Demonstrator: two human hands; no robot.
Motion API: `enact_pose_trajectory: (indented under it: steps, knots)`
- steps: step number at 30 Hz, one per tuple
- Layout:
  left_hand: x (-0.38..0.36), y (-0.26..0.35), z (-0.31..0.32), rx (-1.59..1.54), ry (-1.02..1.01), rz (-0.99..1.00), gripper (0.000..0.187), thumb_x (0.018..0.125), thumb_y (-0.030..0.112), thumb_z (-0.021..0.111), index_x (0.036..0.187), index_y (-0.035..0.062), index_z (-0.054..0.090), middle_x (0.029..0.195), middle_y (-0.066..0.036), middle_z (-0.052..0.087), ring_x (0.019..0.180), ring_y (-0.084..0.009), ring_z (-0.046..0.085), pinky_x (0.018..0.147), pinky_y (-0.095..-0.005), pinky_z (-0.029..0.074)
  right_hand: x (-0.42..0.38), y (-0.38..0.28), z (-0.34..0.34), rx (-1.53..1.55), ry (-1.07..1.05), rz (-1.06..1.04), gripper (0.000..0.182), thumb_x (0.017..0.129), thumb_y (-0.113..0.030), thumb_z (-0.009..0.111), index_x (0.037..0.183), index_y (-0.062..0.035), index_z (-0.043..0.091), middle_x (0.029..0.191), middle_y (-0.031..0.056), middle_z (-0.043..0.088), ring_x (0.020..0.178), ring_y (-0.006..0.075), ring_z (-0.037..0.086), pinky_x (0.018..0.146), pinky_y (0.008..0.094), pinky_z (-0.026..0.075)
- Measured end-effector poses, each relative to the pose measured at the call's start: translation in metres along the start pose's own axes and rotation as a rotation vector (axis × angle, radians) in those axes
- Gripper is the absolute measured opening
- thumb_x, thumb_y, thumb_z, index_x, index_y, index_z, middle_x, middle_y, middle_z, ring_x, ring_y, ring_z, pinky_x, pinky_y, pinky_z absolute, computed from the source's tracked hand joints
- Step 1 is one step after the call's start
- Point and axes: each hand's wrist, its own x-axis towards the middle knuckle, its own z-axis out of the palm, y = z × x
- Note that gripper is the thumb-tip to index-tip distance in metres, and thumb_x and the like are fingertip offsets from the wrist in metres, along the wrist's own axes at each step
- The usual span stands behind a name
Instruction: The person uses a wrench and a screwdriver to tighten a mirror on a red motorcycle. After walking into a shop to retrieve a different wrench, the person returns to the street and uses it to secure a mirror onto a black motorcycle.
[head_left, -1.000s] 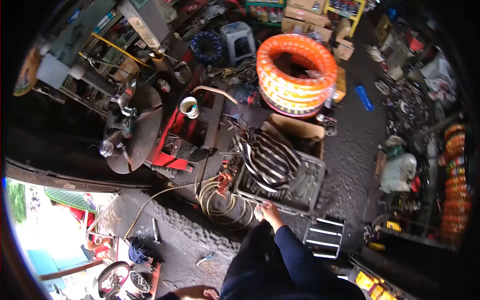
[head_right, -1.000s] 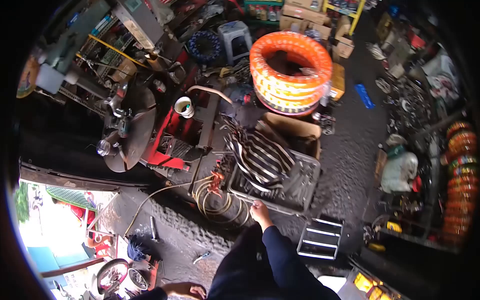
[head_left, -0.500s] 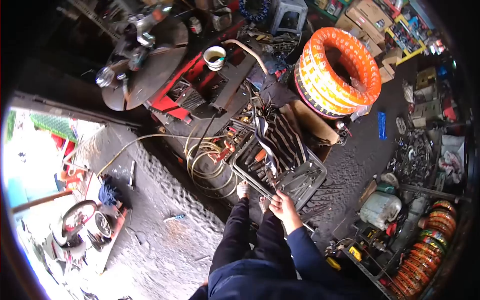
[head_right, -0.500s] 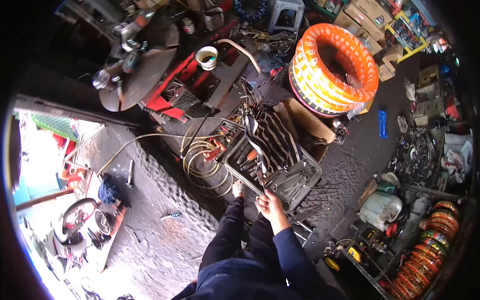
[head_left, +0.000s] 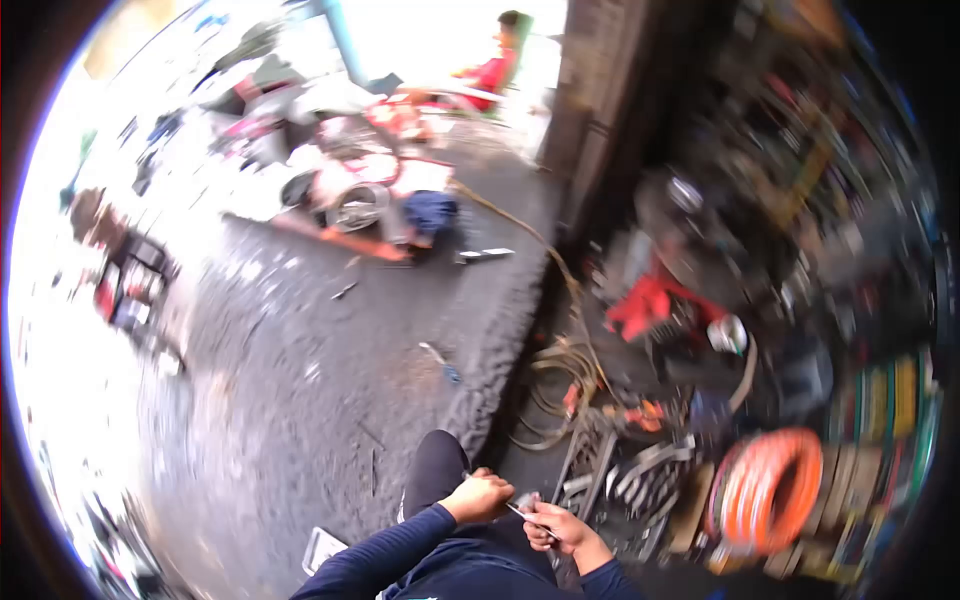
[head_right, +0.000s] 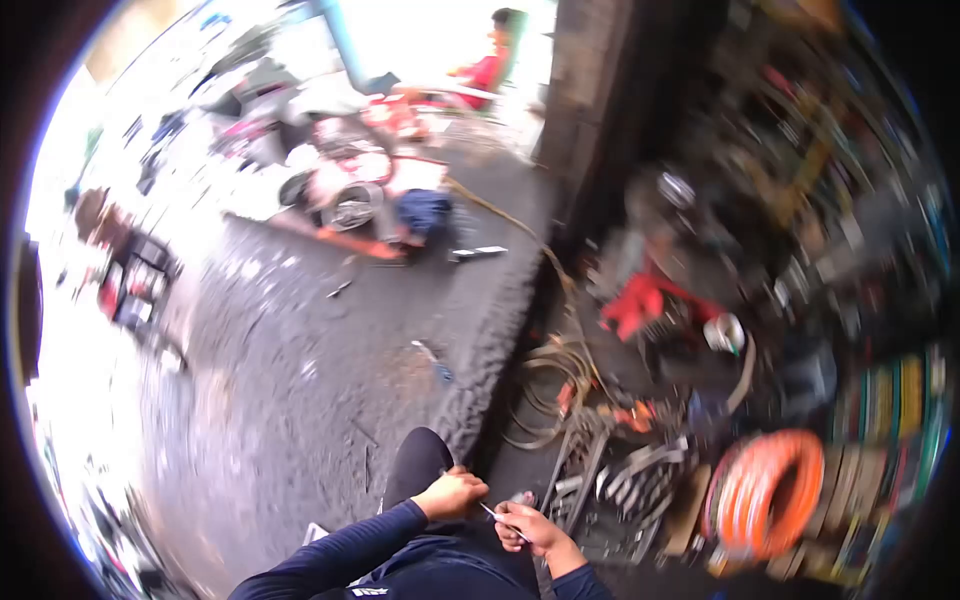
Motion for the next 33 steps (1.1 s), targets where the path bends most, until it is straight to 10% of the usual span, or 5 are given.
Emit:
enact_pose_trajectory:
  steps: [6,10,14,24,33]
  knots:
    - [-0.123,-0.072,-0.089,-0.588,0.165,-0.551,0.055,0.093,0.055,0.058,0.098,0.0006,0.067,0.086,-0.027,0.068,0.086,-0.0443,0.066,0.075,-0.0504,0.052,0.125,-0.110,0.142,-0.541,0.030,-0.235,0.041,0.105,-0.032,0.047,0.122,0.0036,0.057,0.088,0.0127,0.068,0.074,0.0176,0.065,0.069,0.0305,0.053]
    - [-0.214,-0.084,-0.208,-1.275,0.392,-0.666,0.041,0.101,0.044,0.056,0.088,0.0056,0.057,0.066,0.002,0.050,0.057,-0.0067,0.047,0.051,-0.0275,0.040,0.224,-0.152,0.315,-0.771,-0.041,-0.261,0.026,0.105,-0.017,0.050,0.119,0.0018,0.061,0.080,0.0056,0.063,0.071,0.0114,0.058,0.067,0.0269,0.048]
    - [-0.282,-0.110,-0.291,-1.610,0.631,-0.574,0.037,0.104,0.039,0.050,0.083,0.0083,0.051,0.067,0.002,0.049,0.055,-0.0093,0.050,0.049,-0.0273,0.042,0.297,-0.176,0.456,-0.849,-0.228,-0.218,0.023,0.101,-0.009,0.053,0.119,0.0016,0.062,0.083,0.0047,0.062,0.075,0.0122,0.057,0.071,0.0253,0.047]
    - [-0.374,-0.264,-0.489,-1.540,0.721,-0.745,0.039,0.102,0.041,0.055,0.083,0.0068,0.053,0.065,0.002,0.051,0.053,-0.0083,0.050,0.049,-0.0258,0.041,0.502,-0.262,0.625,-0.772,-0.312,-0.223,0.018,0.099,-0.006,0.058,0.110,0.0035,0.069,0.080,0.0028,0.061,0.072,0.0108,0.056,0.066,0.0252,0.046]
    - [-0.451,-0.433,-0.606,-1.339,1.316,-0.811,0.032,0.099,0.034,0.063,0.102,0.0015,0.062,0.074,0.002,0.057,0.068,-0.0067,0.055,0.061,-0.0254,0.047,0.737,-0.333,0.813,-0.887,-0.467,-0.059,0.015,0.095,-0.005,0.064,0.103,0.0032,0.072,0.081,0.0040,0.066,0.070,0.0101,0.060,0.063,0.0230,0.048]
